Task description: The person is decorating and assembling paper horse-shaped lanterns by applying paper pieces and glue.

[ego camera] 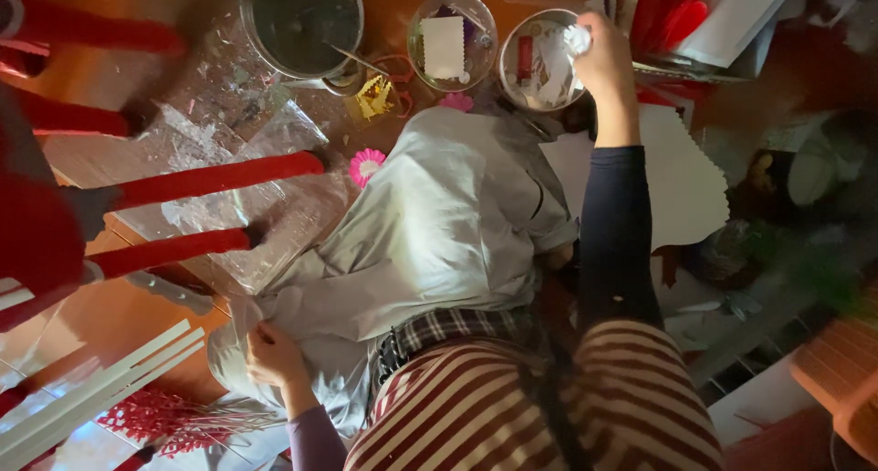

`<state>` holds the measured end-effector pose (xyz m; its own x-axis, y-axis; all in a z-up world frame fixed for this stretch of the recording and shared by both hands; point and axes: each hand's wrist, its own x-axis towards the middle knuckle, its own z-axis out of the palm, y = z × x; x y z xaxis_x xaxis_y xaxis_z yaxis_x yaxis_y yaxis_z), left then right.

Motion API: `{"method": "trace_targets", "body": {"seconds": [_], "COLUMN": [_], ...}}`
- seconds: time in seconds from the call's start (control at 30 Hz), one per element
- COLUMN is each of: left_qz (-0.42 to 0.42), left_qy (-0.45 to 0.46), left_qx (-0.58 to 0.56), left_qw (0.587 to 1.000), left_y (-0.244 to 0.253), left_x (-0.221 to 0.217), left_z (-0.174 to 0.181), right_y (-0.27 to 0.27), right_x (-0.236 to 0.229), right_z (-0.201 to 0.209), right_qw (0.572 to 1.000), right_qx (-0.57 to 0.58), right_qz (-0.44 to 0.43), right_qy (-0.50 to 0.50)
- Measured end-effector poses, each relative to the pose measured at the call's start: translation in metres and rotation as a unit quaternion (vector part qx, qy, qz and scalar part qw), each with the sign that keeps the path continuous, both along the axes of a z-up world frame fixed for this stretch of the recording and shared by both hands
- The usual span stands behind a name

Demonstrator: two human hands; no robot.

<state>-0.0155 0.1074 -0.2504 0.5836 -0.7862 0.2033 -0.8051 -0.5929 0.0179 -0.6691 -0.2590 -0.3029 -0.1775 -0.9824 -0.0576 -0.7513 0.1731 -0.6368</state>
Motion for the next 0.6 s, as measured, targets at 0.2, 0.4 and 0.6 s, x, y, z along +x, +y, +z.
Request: {"method": "trace_targets", "body": {"seconds": [0.2, 0.4, 0.6], "left_qz": [-0.018, -0.002, -0.001], "left_qy": [0.018, 0.009, 0.013], "left_qx": [-0.017, -0.003, -0.001], "left_qw": [1.0, 1.0, 1.0], "left_y": [-0.003, -0.004, 0.001], "left_x": [-0.001, -0.004, 0.005], "left_z": [0.003, 0.006, -0.005], "right_y": [0.005, 0.007, 0.003], "right_x": [-0.004, 0.006, 0.016], "right_z": [-0.021, -0.012, 0.006], "right_qw": [0.998, 0.998, 0.994], "right_qx": [-0.068, 0.044, 0.066], "right_qz": [-0.004, -0.028, 0.011], "right_qy": [0.013, -0.029, -0.09]}}
